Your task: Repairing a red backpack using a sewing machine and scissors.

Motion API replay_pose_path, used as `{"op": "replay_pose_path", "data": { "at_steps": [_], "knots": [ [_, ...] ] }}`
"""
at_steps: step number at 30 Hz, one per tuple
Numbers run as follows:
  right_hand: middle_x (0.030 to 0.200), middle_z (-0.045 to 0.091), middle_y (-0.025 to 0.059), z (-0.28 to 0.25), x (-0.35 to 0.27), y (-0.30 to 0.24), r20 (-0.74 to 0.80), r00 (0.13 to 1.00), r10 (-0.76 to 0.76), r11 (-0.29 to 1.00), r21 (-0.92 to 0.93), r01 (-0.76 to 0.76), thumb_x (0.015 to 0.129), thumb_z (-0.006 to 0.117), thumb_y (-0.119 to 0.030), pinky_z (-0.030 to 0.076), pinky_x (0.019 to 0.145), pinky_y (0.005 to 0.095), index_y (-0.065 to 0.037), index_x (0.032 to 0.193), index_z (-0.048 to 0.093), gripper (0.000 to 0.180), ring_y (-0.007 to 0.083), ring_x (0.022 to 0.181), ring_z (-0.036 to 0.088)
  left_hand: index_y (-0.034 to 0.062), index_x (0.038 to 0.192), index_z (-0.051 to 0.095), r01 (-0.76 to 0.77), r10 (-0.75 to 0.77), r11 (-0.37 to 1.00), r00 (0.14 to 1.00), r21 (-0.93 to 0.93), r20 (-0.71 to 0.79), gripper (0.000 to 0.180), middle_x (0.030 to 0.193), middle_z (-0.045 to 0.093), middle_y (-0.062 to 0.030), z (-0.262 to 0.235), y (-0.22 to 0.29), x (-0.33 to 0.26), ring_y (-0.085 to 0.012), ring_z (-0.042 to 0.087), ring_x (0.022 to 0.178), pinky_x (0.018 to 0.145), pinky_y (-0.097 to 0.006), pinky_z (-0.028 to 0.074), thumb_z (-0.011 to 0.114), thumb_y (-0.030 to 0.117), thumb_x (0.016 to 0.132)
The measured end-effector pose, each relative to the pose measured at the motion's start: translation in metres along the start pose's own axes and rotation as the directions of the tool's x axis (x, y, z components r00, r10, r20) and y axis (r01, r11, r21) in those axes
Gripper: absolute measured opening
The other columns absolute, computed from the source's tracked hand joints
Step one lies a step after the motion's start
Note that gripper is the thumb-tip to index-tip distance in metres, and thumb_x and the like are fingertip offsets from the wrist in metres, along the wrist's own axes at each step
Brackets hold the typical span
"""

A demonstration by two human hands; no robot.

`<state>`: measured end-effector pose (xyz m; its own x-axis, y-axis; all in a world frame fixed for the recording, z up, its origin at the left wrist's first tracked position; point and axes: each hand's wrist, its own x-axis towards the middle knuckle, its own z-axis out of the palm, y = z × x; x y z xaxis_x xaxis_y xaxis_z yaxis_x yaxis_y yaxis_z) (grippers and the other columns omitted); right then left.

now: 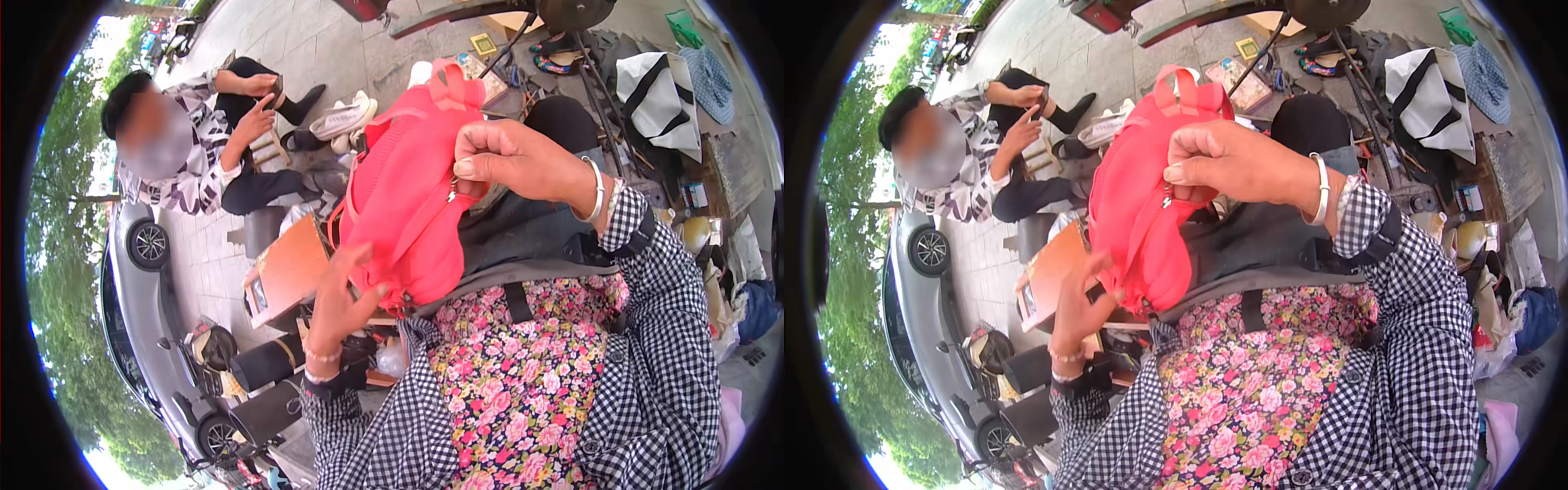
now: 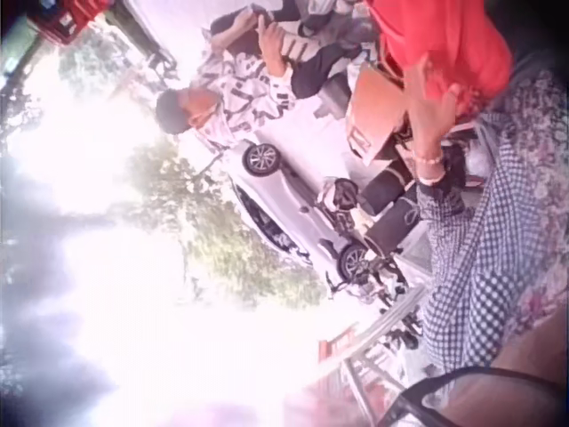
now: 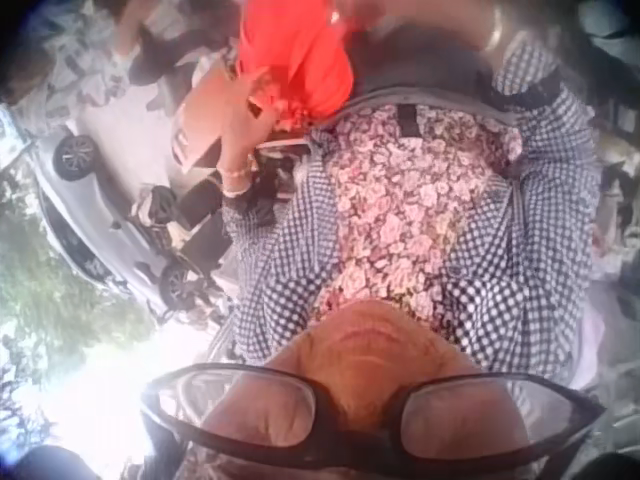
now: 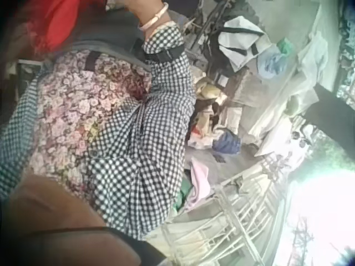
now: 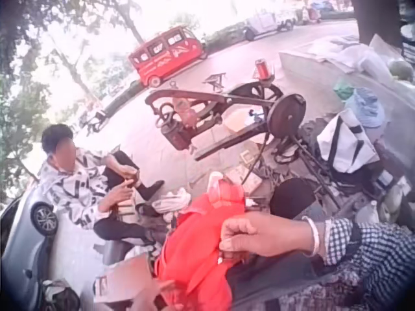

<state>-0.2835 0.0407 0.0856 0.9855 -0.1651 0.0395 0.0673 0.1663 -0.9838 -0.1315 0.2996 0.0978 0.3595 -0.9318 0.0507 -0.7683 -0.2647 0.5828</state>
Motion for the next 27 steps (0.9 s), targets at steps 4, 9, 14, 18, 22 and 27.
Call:
{"op": "replay_pose_path", "data": {
  "at_steps": [4, 9, 14, 18, 22, 27],
  "knots": [
    [0.074, 0.052, 0.0006, 0.002, -0.002, 0.015, -0.002, 0.991, 0.134, 0.983, 0.125, -0.132, 0.085, 0.050, -0.019, 0.043, 0.062, 0.0222, -0.006, 0.079, 0.045, 0.016, 0.0087, 0.066, 0.052, -0.0022, 0.096, 0.050, -0.174, 0.183, 0.983, 0.966, 0.063, -0.184, 0.038, 0.086, 0.054, -0.0133, 0.022, 0.029, 0.044, -0.0285, 0.053, 0.081, 0.073, -0.031, 0.042, 0.067, 0.008, 0.064],
    [0.077, 0.053, 0.0003, 0.004, -0.013, 0.032, -0.089, 0.989, 0.120, 0.977, 0.189, -0.102, 0.084, 0.051, -0.021, 0.039, 0.060, 0.0184, -0.009, 0.077, 0.046, 0.014, 0.0064, 0.067, 0.050, -0.0019, 0.082, 0.053, -0.217, 0.210, 0.965, 0.976, -0.146, -0.066, 0.014, 0.074, 0.051, -0.0041, 0.040, 0.033, 0.071, -0.0131, 0.048, 0.068, 0.065, -0.023, 0.039, 0.061, 0.004, 0.073],
    [0.084, 0.054, 0.0018, 0.002, -0.023, 0.046, -0.108, 0.994, 0.028, 0.978, 0.207, -0.006, 0.081, 0.055, -0.017, 0.039, 0.061, 0.0180, -0.008, 0.073, 0.047, 0.014, 0.0042, 0.069, 0.048, 0.0014, 0.074, 0.052, 0.087, -0.104, 0.795, 0.995, -0.601, 0.006, 0.009, 0.066, 0.046, 0.0042, 0.048, 0.038, 0.073, -0.0040, 0.040, 0.063, 0.057, -0.017, 0.033, 0.053, 0.006, 0.082],
    [0.098, 0.055, 0.0057, 0.003, -0.024, 0.055, -0.119, 0.992, -0.031, 0.992, 0.118, 0.045, 0.077, 0.058, -0.011, 0.040, 0.064, 0.0187, -0.007, 0.072, 0.049, 0.011, 0.0034, 0.072, 0.047, 0.0030, 0.072, 0.050, 0.141, -0.188, 0.837, 0.981, -0.528, -0.037, 0.016, 0.061, 0.042, 0.0050, 0.049, 0.044, 0.079, -0.0026, 0.034, 0.060, 0.053, -0.017, 0.029, 0.049, 0.011, 0.086],
    [0.105, 0.052, 0.0090, 0.001, -0.025, 0.044, -0.185, 0.980, 0.069, 0.988, 0.147, -0.042, 0.077, 0.058, -0.009, 0.041, 0.069, 0.0220, -0.006, 0.072, 0.050, 0.010, 0.0061, 0.082, 0.050, 0.0022, 0.069, 0.048, 0.081, -0.117, 0.935, 0.989, -0.346, -0.087, 0.020, 0.059, 0.040, 0.0035, 0.049, 0.046, 0.082, -0.0033, 0.032, 0.058, 0.050, -0.019, 0.029, 0.049, 0.012, 0.086],
    [0.106, 0.051, 0.0159, -0.003, -0.001, 0.019, -0.178, 0.925, -0.336, 0.886, -0.394, 0.246, 0.076, 0.057, -0.009, 0.042, 0.075, 0.0251, -0.002, 0.068, 0.046, 0.015, 0.0120, 0.092, 0.053, 0.0016, 0.066, 0.047, -0.102, 0.089, 0.991, 0.986, -0.089, -0.141, 0.024, 0.053, 0.036, -0.0033, 0.039, 0.044, 0.097, -0.0081, 0.032, 0.051, 0.044, -0.025, 0.031, 0.055, 0.016, 0.083]
  ]
}}
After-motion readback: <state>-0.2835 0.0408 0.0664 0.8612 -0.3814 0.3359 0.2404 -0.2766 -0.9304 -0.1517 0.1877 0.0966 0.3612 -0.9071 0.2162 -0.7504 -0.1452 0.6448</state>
